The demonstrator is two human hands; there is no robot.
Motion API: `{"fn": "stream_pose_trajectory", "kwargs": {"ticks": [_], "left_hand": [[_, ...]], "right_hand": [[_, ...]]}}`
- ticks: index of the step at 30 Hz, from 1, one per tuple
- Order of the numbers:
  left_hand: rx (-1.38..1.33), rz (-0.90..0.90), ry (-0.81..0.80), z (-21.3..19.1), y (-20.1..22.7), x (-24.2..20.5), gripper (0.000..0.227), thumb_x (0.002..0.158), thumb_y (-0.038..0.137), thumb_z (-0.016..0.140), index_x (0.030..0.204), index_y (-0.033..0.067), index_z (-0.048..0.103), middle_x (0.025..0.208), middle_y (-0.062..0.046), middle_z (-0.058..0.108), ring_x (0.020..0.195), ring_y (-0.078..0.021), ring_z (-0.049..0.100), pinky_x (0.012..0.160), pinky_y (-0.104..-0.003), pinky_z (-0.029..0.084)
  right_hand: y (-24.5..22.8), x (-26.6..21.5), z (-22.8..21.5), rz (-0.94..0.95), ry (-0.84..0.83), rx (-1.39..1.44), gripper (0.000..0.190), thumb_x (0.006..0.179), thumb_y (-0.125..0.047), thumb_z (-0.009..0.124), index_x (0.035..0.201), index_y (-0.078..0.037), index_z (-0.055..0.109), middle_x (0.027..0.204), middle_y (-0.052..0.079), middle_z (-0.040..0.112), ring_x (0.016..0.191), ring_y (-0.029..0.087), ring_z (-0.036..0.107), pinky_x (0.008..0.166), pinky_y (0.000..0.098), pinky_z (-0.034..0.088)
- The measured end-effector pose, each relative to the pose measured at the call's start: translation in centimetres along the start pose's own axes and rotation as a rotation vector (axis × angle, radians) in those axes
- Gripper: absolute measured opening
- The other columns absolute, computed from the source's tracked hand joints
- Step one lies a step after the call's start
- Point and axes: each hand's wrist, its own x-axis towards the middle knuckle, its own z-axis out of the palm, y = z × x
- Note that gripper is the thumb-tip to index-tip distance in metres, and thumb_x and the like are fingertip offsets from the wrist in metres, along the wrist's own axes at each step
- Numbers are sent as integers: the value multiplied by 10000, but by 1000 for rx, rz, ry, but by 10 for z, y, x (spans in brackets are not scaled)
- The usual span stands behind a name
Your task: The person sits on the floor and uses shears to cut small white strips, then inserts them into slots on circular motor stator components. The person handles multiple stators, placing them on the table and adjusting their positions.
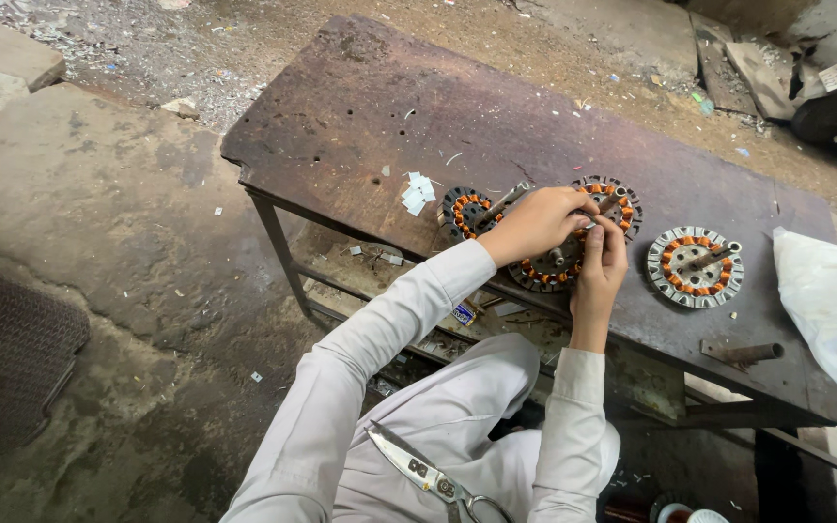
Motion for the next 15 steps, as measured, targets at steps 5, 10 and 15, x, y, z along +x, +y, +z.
{"fn": "stream_pose_trajectory", "kwargs": {"ticks": [5,10,15], "left_hand": [[-23,-21,-7,-5,0,0,253,878,196,700,1072,37,734,1045,-154,754,990,-330,724,876,-413,562],[-40,-104,20,-3,6,-1,303,850,264,708,1053,41,744,1036,-149,761,965,-314,740,868,-398,575],[-10,-104,17,-1,2,-2,303,865,282,707,1051,44,737,1041,-147,758,979,-322,731,873,-407,569]], "right_hand": [[-3,2,5,-24,10,28,211,1105,-163,569,1235,-2,609,1150,29,648,1074,90,589,980,251,472],[4,3,8,-61,62,-4,175,1113,-147,576,1199,0,618,1112,24,644,1031,83,583,947,246,474],[6,4,6,-47,76,-37,169,1111,-152,576,1180,-5,621,1090,25,655,1011,82,591,925,245,480]]}}
